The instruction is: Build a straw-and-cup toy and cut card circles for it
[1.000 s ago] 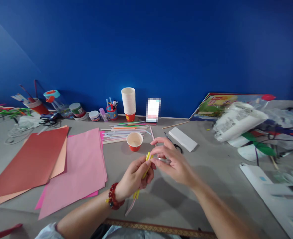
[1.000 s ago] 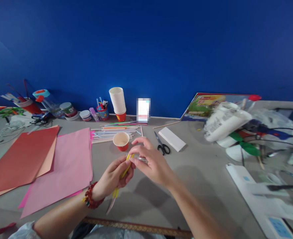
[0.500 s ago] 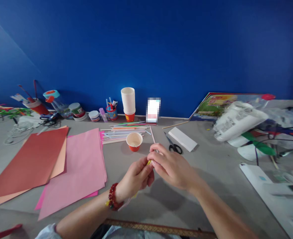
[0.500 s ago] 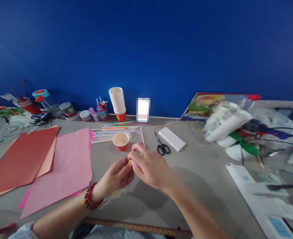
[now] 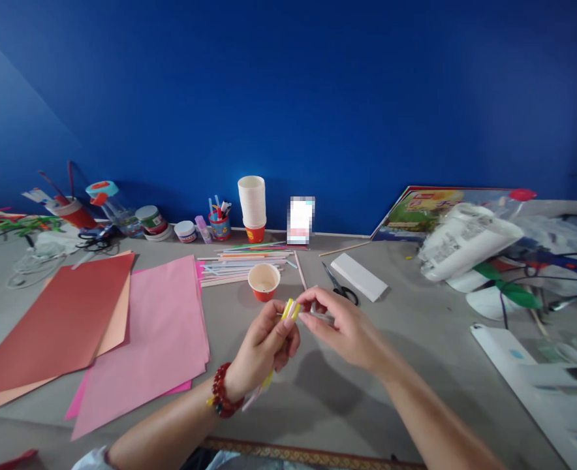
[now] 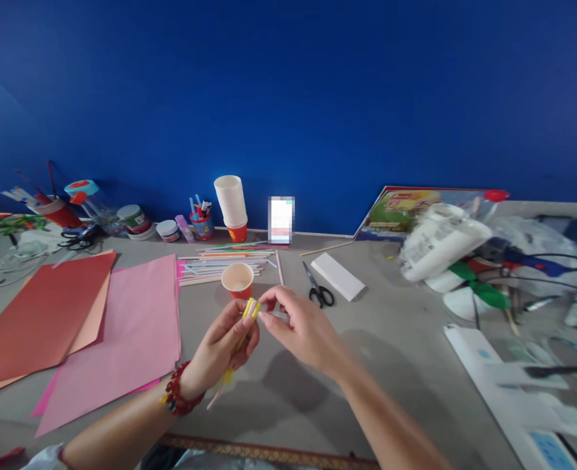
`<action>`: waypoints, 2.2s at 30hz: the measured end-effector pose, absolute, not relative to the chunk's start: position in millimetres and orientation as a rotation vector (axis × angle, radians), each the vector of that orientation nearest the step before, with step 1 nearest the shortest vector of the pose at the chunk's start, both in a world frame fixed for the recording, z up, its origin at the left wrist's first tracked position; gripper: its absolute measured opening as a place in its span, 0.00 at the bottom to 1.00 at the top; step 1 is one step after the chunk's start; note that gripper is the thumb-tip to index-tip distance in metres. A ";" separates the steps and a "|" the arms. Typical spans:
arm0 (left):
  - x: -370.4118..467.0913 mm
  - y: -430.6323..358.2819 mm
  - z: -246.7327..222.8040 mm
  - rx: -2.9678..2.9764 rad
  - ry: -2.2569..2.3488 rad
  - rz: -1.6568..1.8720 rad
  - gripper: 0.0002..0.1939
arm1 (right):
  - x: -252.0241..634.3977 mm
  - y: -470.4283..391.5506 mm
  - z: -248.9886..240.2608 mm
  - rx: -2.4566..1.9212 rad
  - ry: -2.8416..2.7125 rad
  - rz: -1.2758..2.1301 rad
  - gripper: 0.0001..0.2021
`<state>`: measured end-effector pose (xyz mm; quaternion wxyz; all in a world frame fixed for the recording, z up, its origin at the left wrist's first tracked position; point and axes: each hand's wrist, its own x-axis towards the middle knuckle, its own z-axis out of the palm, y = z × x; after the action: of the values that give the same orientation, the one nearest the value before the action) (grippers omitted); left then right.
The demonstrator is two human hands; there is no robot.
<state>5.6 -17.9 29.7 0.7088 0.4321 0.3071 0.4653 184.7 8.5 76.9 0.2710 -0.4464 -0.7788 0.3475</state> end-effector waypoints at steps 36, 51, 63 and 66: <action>4.7 -23.7 32.9 1.173 0.876 1.027 0.15 | 168.6 8.9 66.2 -0.974 -1.851 0.874 0.06; 9.8 -19.4 26.4 1.194 1.026 1.178 0.19 | 160.1 -7.8 68.4 -1.098 -1.875 0.776 0.08; 11.3 -20.3 21.4 1.116 0.957 1.195 0.18 | 160.6 -12.0 72.7 -0.981 -2.042 0.463 0.07; 11.2 -20.4 22.9 1.172 0.944 1.217 0.17 | 161.7 -14.0 72.5 -0.946 -2.054 0.369 0.10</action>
<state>11.2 -20.4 22.9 0.5670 0.4989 0.4015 0.5180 161.7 -14.0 72.5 0.4123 -0.3761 -0.8167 0.1468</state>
